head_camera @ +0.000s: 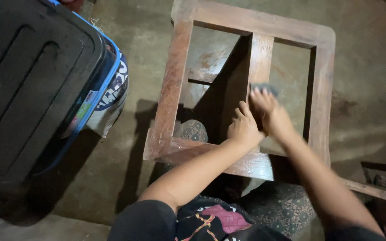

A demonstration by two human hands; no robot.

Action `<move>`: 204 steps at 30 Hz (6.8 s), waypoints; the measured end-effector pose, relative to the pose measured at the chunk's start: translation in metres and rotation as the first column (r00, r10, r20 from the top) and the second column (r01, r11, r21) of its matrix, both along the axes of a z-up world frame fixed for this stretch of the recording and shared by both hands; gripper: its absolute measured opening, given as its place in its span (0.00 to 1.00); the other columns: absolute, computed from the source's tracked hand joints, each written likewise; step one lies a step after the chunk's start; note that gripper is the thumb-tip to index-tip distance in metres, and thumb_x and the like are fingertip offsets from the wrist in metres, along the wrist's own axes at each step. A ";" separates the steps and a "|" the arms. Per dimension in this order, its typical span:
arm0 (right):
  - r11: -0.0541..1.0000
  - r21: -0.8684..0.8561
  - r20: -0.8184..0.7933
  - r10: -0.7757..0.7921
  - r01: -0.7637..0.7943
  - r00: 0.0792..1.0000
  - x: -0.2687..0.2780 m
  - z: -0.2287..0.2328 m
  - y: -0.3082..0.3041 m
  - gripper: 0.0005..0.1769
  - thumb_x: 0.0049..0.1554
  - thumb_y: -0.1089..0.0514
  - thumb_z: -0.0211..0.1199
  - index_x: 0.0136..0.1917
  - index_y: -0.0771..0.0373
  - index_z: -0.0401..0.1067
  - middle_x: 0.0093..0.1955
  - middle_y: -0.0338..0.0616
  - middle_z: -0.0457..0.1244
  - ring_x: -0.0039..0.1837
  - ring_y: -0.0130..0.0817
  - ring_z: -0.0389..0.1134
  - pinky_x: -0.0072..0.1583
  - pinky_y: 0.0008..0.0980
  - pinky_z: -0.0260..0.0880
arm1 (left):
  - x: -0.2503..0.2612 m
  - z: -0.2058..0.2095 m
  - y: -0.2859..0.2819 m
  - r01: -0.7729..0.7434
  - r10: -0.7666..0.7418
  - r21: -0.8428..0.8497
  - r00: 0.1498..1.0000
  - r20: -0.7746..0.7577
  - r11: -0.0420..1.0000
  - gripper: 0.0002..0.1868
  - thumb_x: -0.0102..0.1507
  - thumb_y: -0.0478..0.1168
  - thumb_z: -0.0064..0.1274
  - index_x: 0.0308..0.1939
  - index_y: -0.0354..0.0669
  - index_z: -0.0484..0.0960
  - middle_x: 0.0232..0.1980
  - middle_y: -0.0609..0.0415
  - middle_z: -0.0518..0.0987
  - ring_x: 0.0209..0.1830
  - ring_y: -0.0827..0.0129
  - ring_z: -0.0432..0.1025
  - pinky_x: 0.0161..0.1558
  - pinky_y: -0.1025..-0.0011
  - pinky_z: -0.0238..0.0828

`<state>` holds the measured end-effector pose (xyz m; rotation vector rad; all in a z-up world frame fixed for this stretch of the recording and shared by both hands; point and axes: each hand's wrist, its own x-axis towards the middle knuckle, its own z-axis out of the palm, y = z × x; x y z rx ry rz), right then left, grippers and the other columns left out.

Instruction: The person sands the surfaces of a wooden chair frame using a piece of sandpaper.

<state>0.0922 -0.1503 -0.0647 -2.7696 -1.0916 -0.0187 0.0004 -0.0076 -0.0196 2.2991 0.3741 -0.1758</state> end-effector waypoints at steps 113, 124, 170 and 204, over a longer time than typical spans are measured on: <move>0.970 0.241 -0.093 -0.008 0.030 0.996 0.134 0.024 0.074 0.46 0.53 0.81 0.44 0.83 0.58 0.58 0.84 0.55 0.51 0.82 0.69 0.49 0.76 0.61 0.54 | 0.005 0.020 0.002 0.017 -0.028 -0.091 0.992 -0.122 0.996 0.64 0.52 0.52 0.65 0.78 0.28 0.39 0.66 0.27 0.66 0.55 0.31 0.74 0.48 0.45 0.75; 0.683 0.666 -0.350 -0.067 0.299 0.934 0.199 0.082 0.035 0.24 0.69 0.66 0.53 0.76 0.54 0.69 0.72 0.47 0.65 0.74 0.35 0.64 0.72 0.30 0.60 | 0.007 0.019 0.004 0.021 -0.035 -0.110 0.991 -0.129 0.994 0.67 0.52 0.54 0.67 0.79 0.28 0.37 0.69 0.28 0.64 0.61 0.34 0.71 0.49 0.47 0.77; 0.937 0.246 -0.066 -0.240 0.249 0.968 0.143 -0.006 0.051 0.34 0.59 0.67 0.55 0.74 0.39 0.71 0.77 0.28 0.62 0.77 0.48 0.60 0.75 0.51 0.61 | -0.009 0.058 0.013 0.061 -0.073 -0.115 0.993 -0.098 0.991 0.63 0.53 0.48 0.63 0.78 0.23 0.38 0.72 0.23 0.63 0.67 0.31 0.71 0.64 0.45 0.73; 0.862 -0.097 -0.030 -0.503 0.498 0.864 0.010 0.043 -0.090 0.58 0.49 0.58 0.68 0.87 0.49 0.47 0.88 0.65 0.26 0.85 0.73 0.25 0.75 0.81 0.37 | -0.017 0.017 0.023 0.545 -0.644 0.385 0.738 0.202 0.745 0.28 0.75 0.31 0.28 0.81 0.33 0.55 0.84 0.35 0.54 0.85 0.44 0.48 0.84 0.53 0.39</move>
